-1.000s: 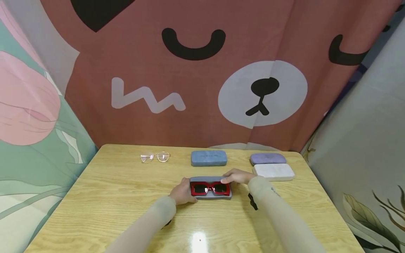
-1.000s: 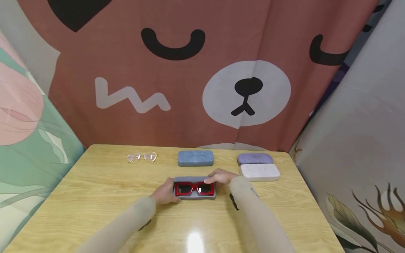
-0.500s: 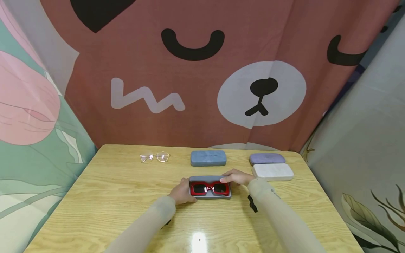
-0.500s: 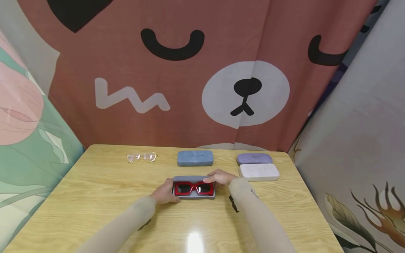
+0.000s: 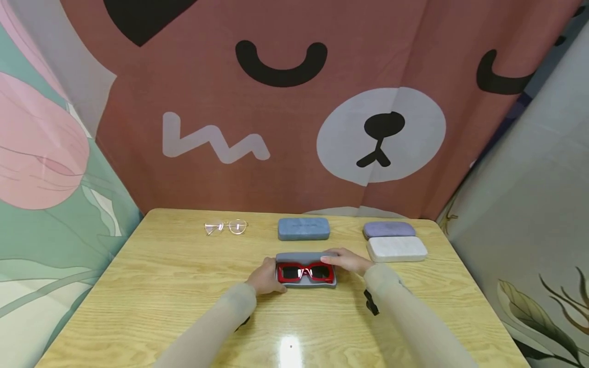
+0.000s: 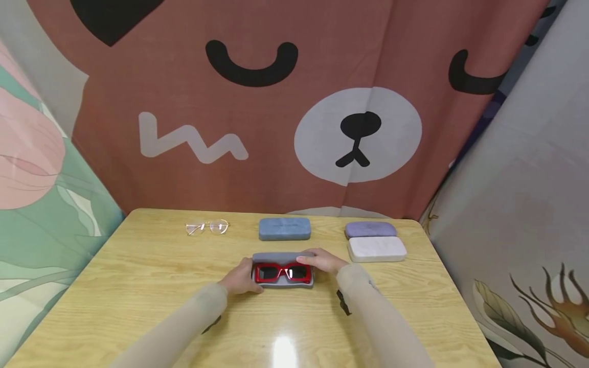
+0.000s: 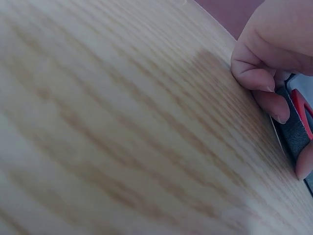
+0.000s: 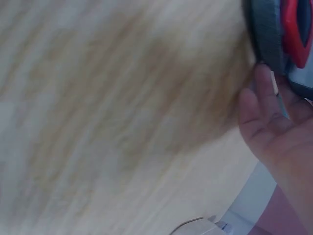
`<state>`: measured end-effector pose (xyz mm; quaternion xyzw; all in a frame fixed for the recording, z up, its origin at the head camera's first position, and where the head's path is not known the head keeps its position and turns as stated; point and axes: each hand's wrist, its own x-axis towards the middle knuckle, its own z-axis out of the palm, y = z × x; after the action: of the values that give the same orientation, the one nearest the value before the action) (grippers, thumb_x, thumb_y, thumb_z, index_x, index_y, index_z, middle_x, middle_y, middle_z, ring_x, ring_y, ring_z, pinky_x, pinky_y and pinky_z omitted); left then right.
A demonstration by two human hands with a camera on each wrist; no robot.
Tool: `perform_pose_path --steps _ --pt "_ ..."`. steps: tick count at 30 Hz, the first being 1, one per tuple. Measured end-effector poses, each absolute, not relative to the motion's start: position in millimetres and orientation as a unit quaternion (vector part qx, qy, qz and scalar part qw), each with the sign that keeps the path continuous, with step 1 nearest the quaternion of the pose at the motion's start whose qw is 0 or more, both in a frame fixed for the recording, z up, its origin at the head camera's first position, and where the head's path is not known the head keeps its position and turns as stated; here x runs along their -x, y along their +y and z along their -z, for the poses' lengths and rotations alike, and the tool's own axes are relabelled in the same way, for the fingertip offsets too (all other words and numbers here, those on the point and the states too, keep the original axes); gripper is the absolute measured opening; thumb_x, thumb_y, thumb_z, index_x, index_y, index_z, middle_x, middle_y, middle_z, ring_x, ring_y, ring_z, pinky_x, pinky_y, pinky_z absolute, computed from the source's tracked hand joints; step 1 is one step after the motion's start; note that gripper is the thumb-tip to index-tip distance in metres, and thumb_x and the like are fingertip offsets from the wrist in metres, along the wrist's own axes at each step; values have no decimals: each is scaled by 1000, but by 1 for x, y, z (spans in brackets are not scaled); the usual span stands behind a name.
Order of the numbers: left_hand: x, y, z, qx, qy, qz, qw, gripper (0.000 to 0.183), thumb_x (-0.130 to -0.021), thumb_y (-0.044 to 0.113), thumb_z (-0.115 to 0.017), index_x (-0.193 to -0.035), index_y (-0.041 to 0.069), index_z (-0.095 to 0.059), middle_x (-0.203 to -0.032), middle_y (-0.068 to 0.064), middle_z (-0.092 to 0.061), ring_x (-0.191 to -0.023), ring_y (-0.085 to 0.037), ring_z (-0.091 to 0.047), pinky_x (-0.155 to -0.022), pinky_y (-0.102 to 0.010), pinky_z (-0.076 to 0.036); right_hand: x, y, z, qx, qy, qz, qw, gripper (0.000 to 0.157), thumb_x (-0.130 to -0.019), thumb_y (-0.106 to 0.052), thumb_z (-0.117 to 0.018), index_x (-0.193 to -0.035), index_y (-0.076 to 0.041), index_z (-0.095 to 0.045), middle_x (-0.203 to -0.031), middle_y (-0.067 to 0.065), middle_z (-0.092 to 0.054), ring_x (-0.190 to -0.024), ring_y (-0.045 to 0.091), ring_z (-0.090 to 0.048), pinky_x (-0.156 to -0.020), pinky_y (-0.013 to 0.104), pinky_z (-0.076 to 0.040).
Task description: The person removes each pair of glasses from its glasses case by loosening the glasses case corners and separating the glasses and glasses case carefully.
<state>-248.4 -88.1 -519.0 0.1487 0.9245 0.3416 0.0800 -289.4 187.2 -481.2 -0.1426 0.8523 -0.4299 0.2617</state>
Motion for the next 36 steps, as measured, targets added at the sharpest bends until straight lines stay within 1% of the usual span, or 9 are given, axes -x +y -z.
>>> perform_pose_path --steps 4,9,12,14,19,25,28,32,36 --pt "248 -89 520 -151 923 -345 73 76 -63 15 -90 -124 -9 -51 -102 -15 -51 -92 -30 -59 -88 -48 -49 285 194 488 172 847 440 243 73 -94 -39 -62 -147 3 -35 -141 26 -44 -126 39 -46 -101 53 -39" --pt "247 -90 520 -143 924 -348 61 75 -63 15 -89 -122 -13 -51 -104 -17 -50 -91 -32 -60 -89 -48 -50 279 201 496 202 844 446 219 98 -83 -22 -78 -152 5 -14 -123 25 -52 -110 35 -53 -96 50 -42" --pt "246 -89 517 -137 925 -350 58 76 -63 15 -88 -122 -15 -50 -106 -18 -50 -90 -33 -60 -89 -49 -49 275 202 502 217 847 440 204 108 -78 -14 -82 -152 6 -6 -115 22 -53 -108 33 -52 -96 50 -41" --pt "246 -89 515 -137 926 -347 58 75 -63 14 -88 -122 -15 -50 -104 -18 -50 -89 -32 -60 -88 -49 -50 272 201 506 225 853 432 189 111 -76 -11 -84 -151 8 -4 -117 23 -53 -109 34 -52 -97 50 -41" --pt "244 -87 512 -140 929 -336 61 71 -64 13 -88 -120 -12 -52 -100 -15 -49 -85 -29 -59 -86 -48 -51 267 198 511 233 863 423 149 106 -73 -8 -85 -147 13 -13 -126 29 -48 -112 39 -52 -101 54 -38" --pt "236 -88 513 -141 946 -287 55 70 -69 19 -88 -121 -11 -52 -105 -16 -49 -85 -29 -60 -81 -46 -53 260 197 515 228 869 420 128 90 -72 -13 -87 -140 10 -34 -123 21 -53 -115 37 -49 -101 53 -37" --pt "231 -88 511 -145 949 -276 51 70 -71 20 -87 -122 -12 -51 -107 -18 -49 -85 -31 -61 -80 -46 -53 258 197 517 202 882 410 117 93 -69 -17 -89 -141 10 -35 -124 20 -54 -115 34 -46 -100 52 -37" --pt "226 -90 503 -139 951 -273 51 69 -74 21 -85 -123 -13 -50 -109 -19 -49 -84 -33 -61 -79 -47 -53 254 196 519 153 893 411 101 100 -67 -20 -91 -143 9 -34 -132 26 -49 -117 36 -40 -103 53 -33" --pt "222 -93 500 -128 959 -252 37 65 -77 25 -83 -122 -12 -53 -107 -18 -52 -76 -27 -61 -72 -42 -55 254 195 522 135 889 427 93 97 -66 -19 -91 -142 10 -38 -136 30 -48 -123 39 -39 -107 54 -30"
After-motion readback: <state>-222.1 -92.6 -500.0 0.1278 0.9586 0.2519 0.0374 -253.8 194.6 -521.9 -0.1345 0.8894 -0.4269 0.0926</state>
